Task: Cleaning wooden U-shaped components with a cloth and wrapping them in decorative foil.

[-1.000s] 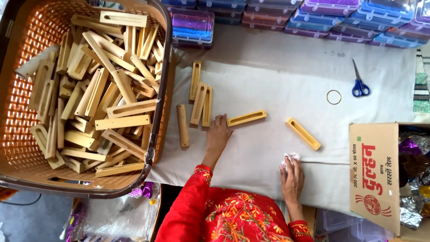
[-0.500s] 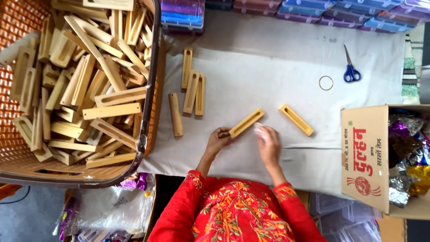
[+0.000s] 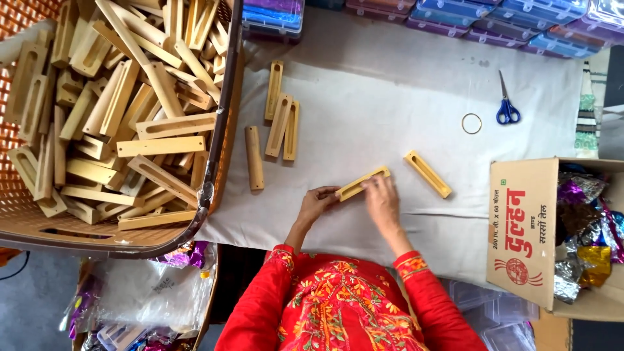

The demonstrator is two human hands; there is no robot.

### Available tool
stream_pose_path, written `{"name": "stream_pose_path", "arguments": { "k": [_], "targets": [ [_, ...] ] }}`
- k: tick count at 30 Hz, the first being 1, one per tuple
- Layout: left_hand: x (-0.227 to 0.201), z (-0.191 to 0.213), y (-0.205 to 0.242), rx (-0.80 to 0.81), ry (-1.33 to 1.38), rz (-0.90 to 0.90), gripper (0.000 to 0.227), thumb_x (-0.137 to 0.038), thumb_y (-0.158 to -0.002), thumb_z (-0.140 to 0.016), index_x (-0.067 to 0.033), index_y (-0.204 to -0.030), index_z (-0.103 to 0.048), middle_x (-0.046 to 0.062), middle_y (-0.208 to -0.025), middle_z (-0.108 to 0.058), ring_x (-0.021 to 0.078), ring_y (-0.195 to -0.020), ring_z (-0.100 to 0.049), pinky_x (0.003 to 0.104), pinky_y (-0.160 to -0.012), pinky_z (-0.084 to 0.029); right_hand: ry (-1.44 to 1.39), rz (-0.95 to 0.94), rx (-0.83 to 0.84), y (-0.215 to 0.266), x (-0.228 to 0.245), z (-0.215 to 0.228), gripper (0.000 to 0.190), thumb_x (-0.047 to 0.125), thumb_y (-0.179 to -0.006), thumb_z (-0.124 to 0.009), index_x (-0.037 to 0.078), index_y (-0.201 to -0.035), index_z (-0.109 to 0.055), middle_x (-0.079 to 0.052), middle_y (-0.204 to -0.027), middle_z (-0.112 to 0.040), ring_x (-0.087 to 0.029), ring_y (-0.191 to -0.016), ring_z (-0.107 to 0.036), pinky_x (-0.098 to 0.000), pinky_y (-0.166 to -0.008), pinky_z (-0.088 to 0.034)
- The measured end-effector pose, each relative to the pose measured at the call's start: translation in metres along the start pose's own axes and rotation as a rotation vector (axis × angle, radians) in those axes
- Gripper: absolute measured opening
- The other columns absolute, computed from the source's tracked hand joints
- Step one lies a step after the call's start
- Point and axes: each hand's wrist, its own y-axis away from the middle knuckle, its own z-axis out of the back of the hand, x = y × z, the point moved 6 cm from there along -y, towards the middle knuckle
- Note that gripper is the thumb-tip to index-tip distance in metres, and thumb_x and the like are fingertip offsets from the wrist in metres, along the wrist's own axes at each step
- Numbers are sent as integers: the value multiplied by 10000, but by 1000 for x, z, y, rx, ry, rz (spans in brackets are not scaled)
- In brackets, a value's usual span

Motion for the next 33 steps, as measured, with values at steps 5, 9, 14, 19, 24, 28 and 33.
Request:
{"name": "stream_pose_path", "arguments": {
  "k": [5, 9, 14, 19, 24, 28, 33],
  "targets": [
    [24, 6, -19, 55, 38, -75, 354, -169, -925, -729, -58, -1261, -737, 32, -1000, -787, 61, -832, -688, 218, -724, -560, -238, 69, 13, 9, 39, -9, 264, 20, -839, -709, 73, -1093, -663, -91, -1079, -663, -326, -1026, -638, -433, -877, -537],
    [14, 2, -12, 60, -6, -85, 371, -194, -925, -738, -73, -1276, -732, 20, -998, -786, 44, -816, -674, 208, -700, -546, -228, -132, 30, -3, -2, 2, 320, 37, -822, -767, 107, -1110, -646, -116, -1012, -660, -322, -943, -648, -430, -779, -536],
    [-1, -1, -1, 9, -38, -80, 370, -232, -930, -741, -78, -1266, -742, 27, -970, -789, 48, -791, -676, 212, -681, -548, -121, -147, -48, -23, -27, 11, 280, 36, -813, -772, 98, -1045, -630, -75, -990, -699, -311, -923, -633, -442, -769, -527],
    [-1, 2, -1, 0, -41, -62, 359, -228, -920, -745, -70, -1242, -747, 26, -965, -790, 50, -786, -686, 222, -668, -549, -77, -92, -51, -12, 2, 4, 246, 20, -815, -759, 93, -1017, -641, -67, -977, -705, -305, -943, -635, -438, -786, -533],
    [4, 4, -2, 54, -13, -45, 358, -206, -920, -735, -66, -1249, -733, 22, -983, -788, 57, -807, -690, 219, -690, -555, -184, 78, -17, 10, 32, 5, 292, 93, -798, -780, 68, -1073, -686, -102, -1058, -707, -314, -1003, -654, -419, -834, -554],
    [-6, 1, -7, 71, -38, -47, 358, -196, -919, -748, -64, -1252, -735, 34, -990, -786, 65, -832, -703, 224, -705, -568, -167, 43, -10, -2, -18, 8, 312, 38, -801, -739, 88, -1107, -707, -87, -1102, -720, -307, -1027, -662, -410, -851, -561],
    [12, 3, -9, 64, -35, -64, 353, -175, -928, -734, -46, -1257, -730, 67, -1001, -791, 94, -865, -727, 227, -694, -579, -129, -100, -66, -11, -27, 12, 292, -30, -797, -739, 102, -1050, -675, -71, -1035, -704, -338, -1016, -643, -452, -861, -534]
  ]
}}
